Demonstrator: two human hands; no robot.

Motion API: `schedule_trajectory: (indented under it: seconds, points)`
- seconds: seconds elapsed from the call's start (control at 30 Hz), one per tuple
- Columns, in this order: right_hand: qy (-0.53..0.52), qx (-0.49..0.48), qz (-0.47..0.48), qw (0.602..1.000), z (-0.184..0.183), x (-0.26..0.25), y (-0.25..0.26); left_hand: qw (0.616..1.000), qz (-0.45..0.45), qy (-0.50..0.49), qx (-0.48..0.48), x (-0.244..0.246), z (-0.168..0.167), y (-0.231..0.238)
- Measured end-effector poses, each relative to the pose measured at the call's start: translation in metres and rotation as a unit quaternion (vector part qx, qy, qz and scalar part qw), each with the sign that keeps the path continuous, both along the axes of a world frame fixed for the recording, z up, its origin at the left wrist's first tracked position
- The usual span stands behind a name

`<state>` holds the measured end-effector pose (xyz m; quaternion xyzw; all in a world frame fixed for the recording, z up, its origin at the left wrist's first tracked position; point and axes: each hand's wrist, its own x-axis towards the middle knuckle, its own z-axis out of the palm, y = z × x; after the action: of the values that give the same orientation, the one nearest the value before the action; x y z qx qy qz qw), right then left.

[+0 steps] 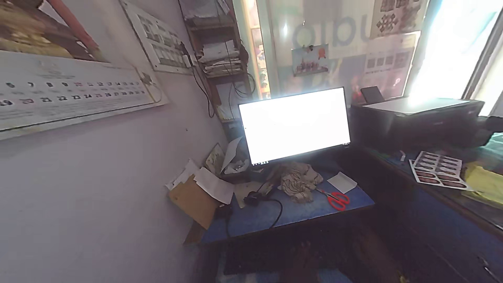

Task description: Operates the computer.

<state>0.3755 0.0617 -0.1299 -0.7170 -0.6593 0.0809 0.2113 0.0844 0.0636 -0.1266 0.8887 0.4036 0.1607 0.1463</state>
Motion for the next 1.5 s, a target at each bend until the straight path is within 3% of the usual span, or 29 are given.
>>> schedule_trajectory:
  seconds: [0.13, 0.5, 1.5]
  points:
    - [0.011, 0.008, 0.002, 1.0, -0.01, 0.005, 0.001, 1.0, -0.021, -0.008, 0.001, -0.003, -0.028, 0.011]
    - [0.012, 0.023, 0.015, 1.0, -0.008, 0.007, -0.002, 1.0, -0.024, 0.01, 0.008, -0.001, -0.035, 0.013]
    - [0.021, 0.011, -0.008, 1.0, -0.007, 0.002, -0.005, 1.0, 0.0, -0.02, -0.001, -0.002, -0.026, 0.007]
